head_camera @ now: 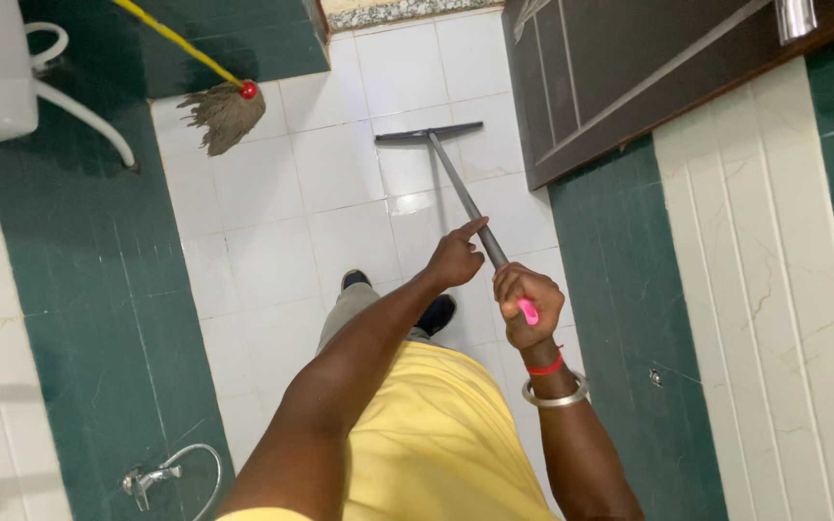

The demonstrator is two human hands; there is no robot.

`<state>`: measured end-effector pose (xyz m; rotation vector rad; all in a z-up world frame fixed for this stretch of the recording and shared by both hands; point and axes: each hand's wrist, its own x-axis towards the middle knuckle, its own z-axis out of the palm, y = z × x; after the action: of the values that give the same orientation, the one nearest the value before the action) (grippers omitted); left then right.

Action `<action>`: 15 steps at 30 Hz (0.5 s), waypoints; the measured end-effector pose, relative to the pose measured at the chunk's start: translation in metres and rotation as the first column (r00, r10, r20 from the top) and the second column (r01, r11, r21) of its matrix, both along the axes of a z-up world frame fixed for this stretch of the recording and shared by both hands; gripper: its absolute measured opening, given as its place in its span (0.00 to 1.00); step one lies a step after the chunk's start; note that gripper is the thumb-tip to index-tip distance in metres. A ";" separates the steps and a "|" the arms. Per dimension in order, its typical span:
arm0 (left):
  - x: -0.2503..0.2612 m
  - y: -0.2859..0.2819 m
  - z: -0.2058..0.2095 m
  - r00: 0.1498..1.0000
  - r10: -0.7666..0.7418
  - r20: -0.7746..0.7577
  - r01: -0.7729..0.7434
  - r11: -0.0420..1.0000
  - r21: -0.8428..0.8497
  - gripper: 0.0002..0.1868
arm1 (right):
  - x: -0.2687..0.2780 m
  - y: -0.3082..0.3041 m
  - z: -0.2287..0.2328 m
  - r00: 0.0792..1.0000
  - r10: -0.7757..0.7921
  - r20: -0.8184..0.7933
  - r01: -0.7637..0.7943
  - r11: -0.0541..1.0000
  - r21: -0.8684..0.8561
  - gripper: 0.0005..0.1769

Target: The person uses a squeegee to push water across a tiled bathroom floor, working around the toilet and towards the drainage area.

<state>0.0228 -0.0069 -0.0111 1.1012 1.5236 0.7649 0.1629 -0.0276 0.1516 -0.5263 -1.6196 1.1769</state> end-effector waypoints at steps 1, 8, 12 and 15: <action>-0.003 0.001 0.003 1.000 -0.018 -0.001 0.018 1.000 -0.001 0.39 | 0.004 0.001 0.000 1.000 -0.018 -0.001 0.018 1.000 -0.001 0.34; 0.007 -0.012 0.017 0.924 -0.308 -0.228 0.331 0.941 0.074 0.42 | 0.043 -0.027 0.068 0.990 -0.104 0.097 0.122 0.972 -0.199 0.22; 0.018 -0.019 0.030 0.927 -0.311 -0.210 0.307 0.950 -0.051 0.29 | 0.031 -0.039 0.098 0.978 -0.182 0.106 0.203 0.947 -0.250 0.29; 0.008 -0.005 0.030 0.856 -0.266 -0.444 0.376 0.909 0.181 0.22 | 0.006 -0.029 0.108 0.971 -0.224 0.080 0.233 0.962 -0.139 0.37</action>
<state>0.0312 -0.0123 0.0185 1.7586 1.5424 0.5255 0.1689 -0.0566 0.2595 -0.8312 -1.4861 1.1197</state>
